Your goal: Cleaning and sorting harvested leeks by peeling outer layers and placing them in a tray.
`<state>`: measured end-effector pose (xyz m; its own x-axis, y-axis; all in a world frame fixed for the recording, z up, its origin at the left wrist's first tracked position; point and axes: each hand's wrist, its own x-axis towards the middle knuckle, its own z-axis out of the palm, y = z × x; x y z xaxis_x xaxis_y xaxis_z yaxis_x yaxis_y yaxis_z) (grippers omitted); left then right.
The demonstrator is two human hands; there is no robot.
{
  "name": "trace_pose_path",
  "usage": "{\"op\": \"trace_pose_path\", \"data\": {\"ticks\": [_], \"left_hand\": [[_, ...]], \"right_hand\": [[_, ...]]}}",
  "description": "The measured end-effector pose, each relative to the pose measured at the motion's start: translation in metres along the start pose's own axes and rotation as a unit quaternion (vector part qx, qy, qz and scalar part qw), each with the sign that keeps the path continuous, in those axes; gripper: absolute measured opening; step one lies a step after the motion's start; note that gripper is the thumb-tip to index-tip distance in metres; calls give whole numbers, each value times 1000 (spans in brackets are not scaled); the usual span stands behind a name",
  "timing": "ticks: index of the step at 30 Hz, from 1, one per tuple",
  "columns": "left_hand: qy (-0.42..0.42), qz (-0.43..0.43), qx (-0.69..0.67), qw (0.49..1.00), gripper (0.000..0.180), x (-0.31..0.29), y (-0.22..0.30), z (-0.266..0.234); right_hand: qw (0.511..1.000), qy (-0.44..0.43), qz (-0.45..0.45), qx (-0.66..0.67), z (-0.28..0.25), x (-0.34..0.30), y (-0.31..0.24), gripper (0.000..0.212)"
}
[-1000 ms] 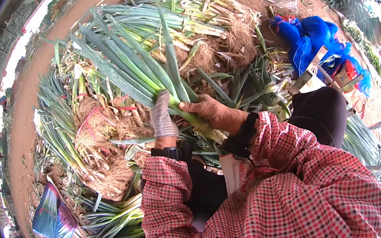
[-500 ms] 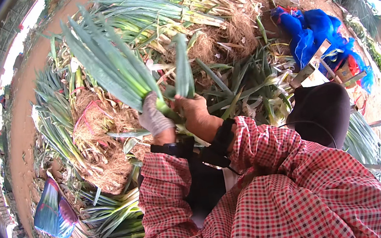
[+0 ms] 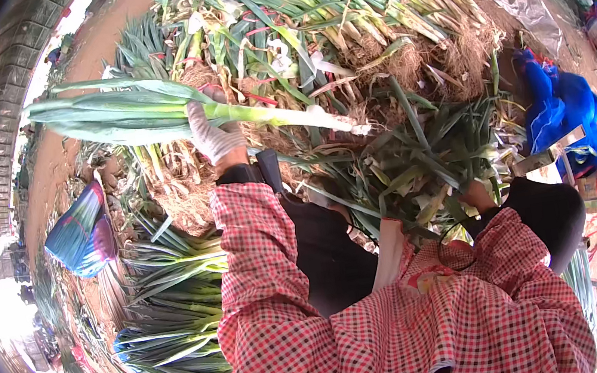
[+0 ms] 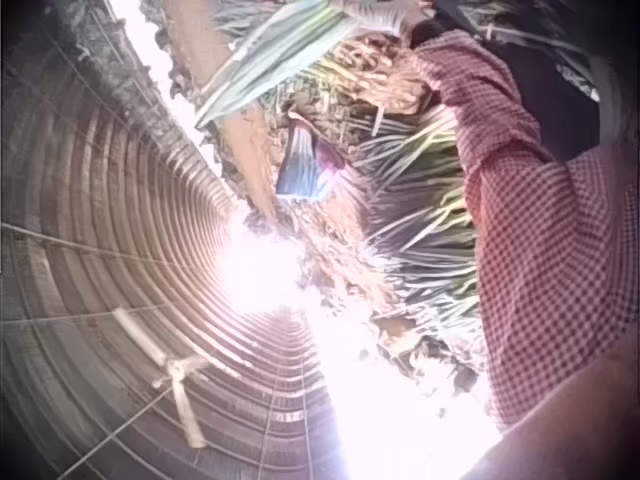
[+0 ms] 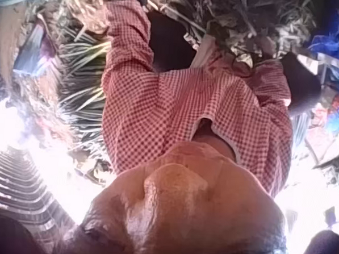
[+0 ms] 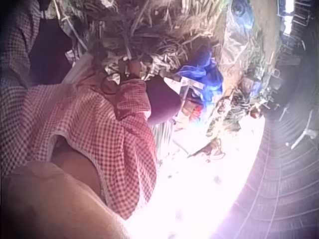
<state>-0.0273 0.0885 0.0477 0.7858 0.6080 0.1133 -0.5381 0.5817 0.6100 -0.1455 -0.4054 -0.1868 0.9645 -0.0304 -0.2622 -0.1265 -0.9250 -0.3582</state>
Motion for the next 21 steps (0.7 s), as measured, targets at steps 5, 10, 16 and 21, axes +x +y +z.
{"op": "trace_pose_path", "data": {"ticks": [5, 10, 16, 21], "left_hand": [[-173, -71, -47, 981, 51, -47, -23, 40], [-205, -188, -86, 957, 46, -82, -47, 59], [-48, -163, 173, 970, 20, -84, -63, 43], [-69, -212, -58, 973, 65, -82, -87, 44]], "right_hand": [[885, 322, -291, 171, -124, 21, -213, 39], [837, 217, -346, 365, -146, 17, -337, 22], [850, 187, -341, 355, -128, 7, -336, 12], [829, 271, -485, 65, -124, -6, -301, 25]]}}
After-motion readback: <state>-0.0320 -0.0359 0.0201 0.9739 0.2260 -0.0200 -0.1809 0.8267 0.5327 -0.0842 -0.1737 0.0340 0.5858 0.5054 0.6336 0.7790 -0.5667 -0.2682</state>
